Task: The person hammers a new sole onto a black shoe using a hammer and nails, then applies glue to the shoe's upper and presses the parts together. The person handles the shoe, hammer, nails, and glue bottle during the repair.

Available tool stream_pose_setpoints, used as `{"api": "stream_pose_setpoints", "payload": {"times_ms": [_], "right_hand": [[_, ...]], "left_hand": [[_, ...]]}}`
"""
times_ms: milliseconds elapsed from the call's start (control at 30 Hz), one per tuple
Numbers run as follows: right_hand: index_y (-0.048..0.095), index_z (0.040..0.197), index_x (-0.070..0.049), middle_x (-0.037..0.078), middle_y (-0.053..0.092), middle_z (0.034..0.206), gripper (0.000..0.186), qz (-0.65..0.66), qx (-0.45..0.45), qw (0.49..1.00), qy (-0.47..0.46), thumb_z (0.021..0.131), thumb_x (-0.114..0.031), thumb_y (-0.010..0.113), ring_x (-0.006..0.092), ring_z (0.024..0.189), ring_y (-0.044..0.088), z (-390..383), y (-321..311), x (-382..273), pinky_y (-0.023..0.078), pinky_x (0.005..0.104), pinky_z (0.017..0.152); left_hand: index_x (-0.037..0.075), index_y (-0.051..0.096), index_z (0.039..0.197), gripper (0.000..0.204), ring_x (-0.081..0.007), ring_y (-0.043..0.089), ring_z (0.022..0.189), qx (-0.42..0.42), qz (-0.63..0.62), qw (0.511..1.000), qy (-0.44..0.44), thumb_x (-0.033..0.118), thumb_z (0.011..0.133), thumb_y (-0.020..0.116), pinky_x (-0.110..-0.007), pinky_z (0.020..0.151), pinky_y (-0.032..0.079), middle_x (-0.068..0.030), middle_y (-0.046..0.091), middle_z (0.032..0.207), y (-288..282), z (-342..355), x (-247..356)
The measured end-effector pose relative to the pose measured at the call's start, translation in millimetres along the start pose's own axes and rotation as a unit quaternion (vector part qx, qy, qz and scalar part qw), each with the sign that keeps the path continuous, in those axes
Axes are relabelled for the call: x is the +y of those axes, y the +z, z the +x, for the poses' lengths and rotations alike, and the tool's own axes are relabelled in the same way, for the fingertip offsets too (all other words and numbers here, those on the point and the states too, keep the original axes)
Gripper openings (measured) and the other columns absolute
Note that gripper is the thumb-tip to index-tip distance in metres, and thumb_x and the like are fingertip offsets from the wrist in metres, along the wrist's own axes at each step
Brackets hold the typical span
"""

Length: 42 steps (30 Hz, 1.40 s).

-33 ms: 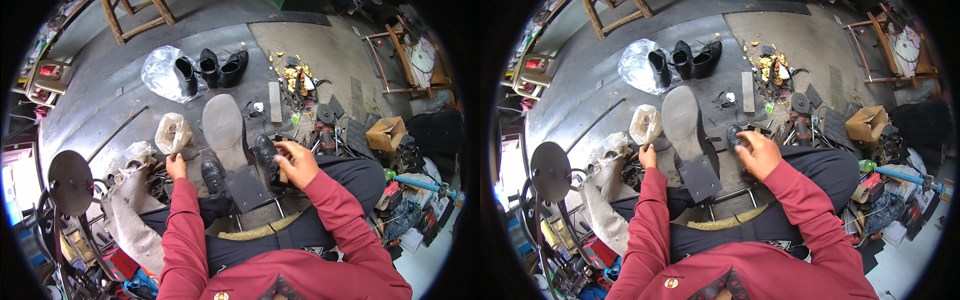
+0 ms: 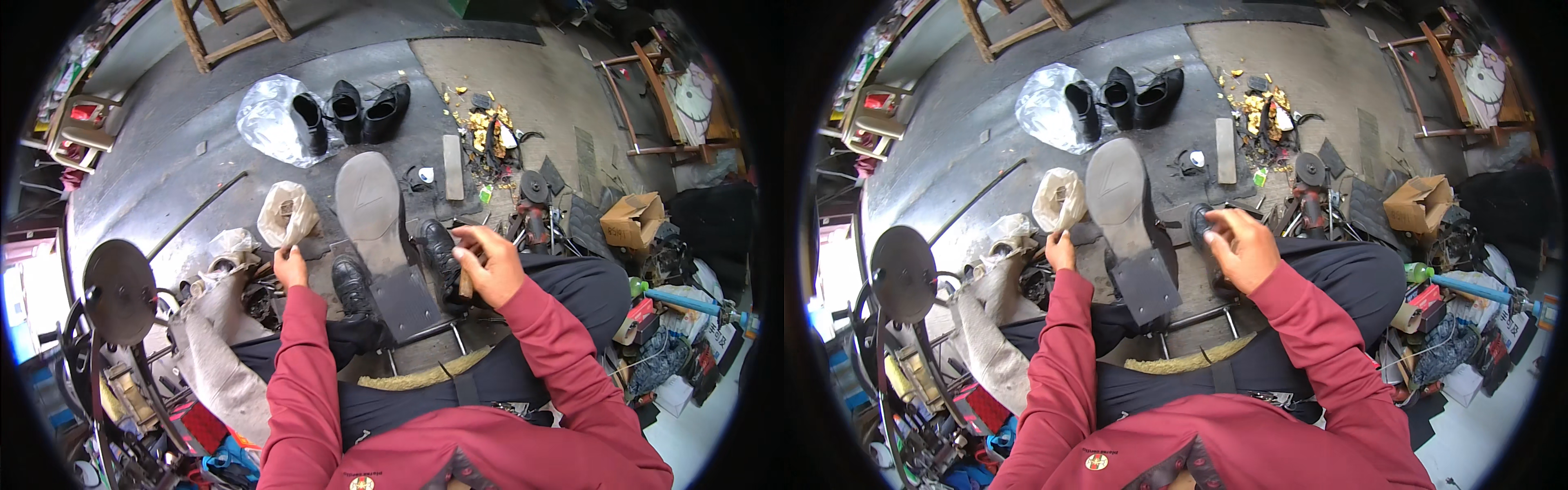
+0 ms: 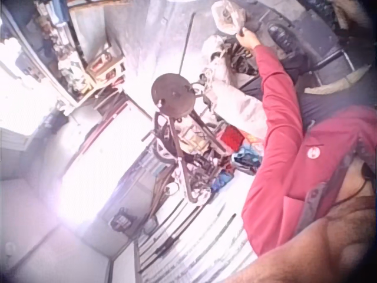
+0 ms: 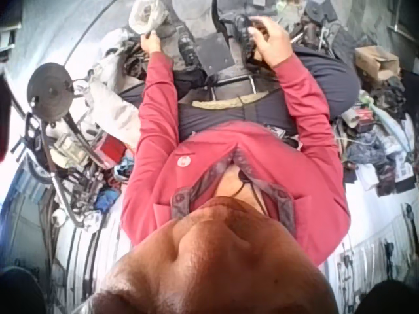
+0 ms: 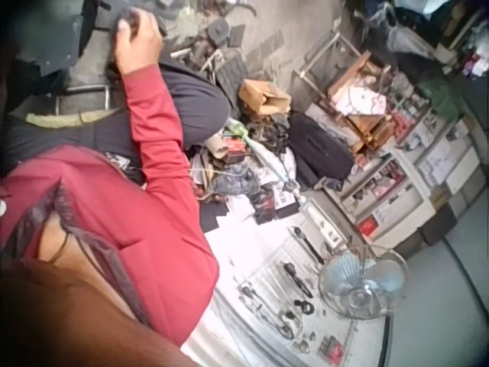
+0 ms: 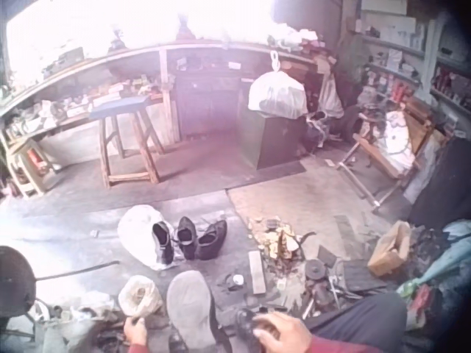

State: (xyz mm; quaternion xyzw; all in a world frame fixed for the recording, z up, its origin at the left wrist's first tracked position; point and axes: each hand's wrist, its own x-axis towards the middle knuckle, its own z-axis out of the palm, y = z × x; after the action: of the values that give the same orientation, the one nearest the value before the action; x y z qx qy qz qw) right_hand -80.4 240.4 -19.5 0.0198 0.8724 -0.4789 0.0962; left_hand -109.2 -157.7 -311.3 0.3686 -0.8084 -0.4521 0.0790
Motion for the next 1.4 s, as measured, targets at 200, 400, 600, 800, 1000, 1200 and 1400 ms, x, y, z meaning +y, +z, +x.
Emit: {"api": "stream_pose_setpoints", "payload": {"times_ms": [200, 400, 600, 800, 1000, 1200, 1400], "right_hand": [[0.067, 0.121, 0.001, 0.016, 0.067, 0.123, 0.041, 0.034, -0.017, 0.975, -0.218, 0.089, -0.021, 0.078, 0.0286, 0.112, 0.066, -13, -8, -59, 0.052, 0.0369, 0.097], [0.054, 0.139, -0.004, 0.019, 0.055, 0.143, 0.080, -0.158, -0.134, 0.915, -0.347, 0.074, -0.034, 0.089, 0.0378, 0.137, 0.050, -16, 16, -80, 0.040, 0.0476, 0.116], [0.060, 0.128, -0.003, 0.016, 0.060, 0.124, 0.063, -0.139, -0.116, 0.913, -0.366, 0.071, -0.016, 0.084, 0.0368, 0.122, 0.056, -9, 20, -78, 0.047, 0.0455, 0.106], [0.063, 0.121, -0.005, 0.018, 0.064, 0.116, 0.061, -0.019, -0.111, 0.939, -0.324, 0.068, -0.024, 0.084, 0.0385, 0.115, 0.059, 20, 11, -84, 0.049, 0.0442, 0.103], [0.067, 0.117, -0.001, 0.022, 0.070, 0.115, 0.058, 0.052, -0.100, 0.967, -0.227, 0.070, -0.029, 0.085, 0.0386, 0.110, 0.068, 35, 7, -105, 0.054, 0.0423, 0.097], [0.070, 0.112, 0.001, 0.016, 0.076, 0.103, 0.046, 0.244, -0.086, 0.956, -0.136, 0.079, -0.027, 0.086, 0.0195, 0.091, 0.071, 60, 7, -107, 0.057, 0.0334, 0.084], [0.059, 0.126, 0.001, 0.010, 0.069, 0.108, 0.050, 0.455, 0.116, 0.883, 0.015, 0.085, -0.020, 0.079, 0.0169, 0.093, 0.066, 137, 5, -84, 0.054, 0.0308, 0.084]], "left_hand": [[-0.001, 0.070, 0.113, 0.023, -0.0196, 0.066, 0.094, 0.033, -0.154, 0.987, -0.027, 0.006, 0.092, 0.066, -0.032, 0.086, 0.052, -0.0098, 0.072, 0.105, -30, -14, 95], [0.003, 0.069, 0.115, 0.019, -0.0162, 0.065, 0.098, -0.018, -0.337, 0.940, -0.055, 0.005, 0.097, 0.063, -0.031, 0.089, 0.051, -0.0062, 0.069, 0.108, -86, -58, 181], [0.015, 0.065, 0.127, 0.026, -0.0107, 0.058, 0.108, -0.147, -0.400, 0.904, 0.019, 0.022, 0.102, 0.065, -0.030, 0.090, 0.039, 0.0036, 0.068, 0.117, -166, -113, 251], [0.007, 0.058, 0.136, 0.034, -0.0206, 0.059, 0.131, -0.272, -0.268, 0.912, 0.149, 0.025, 0.106, 0.058, -0.037, 0.106, 0.042, -0.0105, 0.066, 0.133, -238, -160, 292], [0.006, 0.066, 0.124, 0.027, -0.0150, 0.061, 0.119, -0.323, -0.157, 0.914, 0.191, 0.024, 0.105, 0.059, -0.031, 0.102, 0.043, -0.0064, 0.068, 0.125, -231, -170, 299], [0.000, 0.065, 0.125, 0.026, -0.0129, 0.061, 0.110, -0.374, -0.155, 0.899, 0.165, 0.015, 0.104, 0.062, -0.027, 0.099, 0.045, -0.0052, 0.069, 0.118, -193, -171, 288], [0.001, 0.062, 0.135, 0.033, -0.0171, 0.061, 0.121, -0.358, -0.179, 0.902, 0.163, 0.014, 0.105, 0.061, -0.032, 0.106, 0.046, -0.0101, 0.068, 0.129, -167, -166, 285]]}}
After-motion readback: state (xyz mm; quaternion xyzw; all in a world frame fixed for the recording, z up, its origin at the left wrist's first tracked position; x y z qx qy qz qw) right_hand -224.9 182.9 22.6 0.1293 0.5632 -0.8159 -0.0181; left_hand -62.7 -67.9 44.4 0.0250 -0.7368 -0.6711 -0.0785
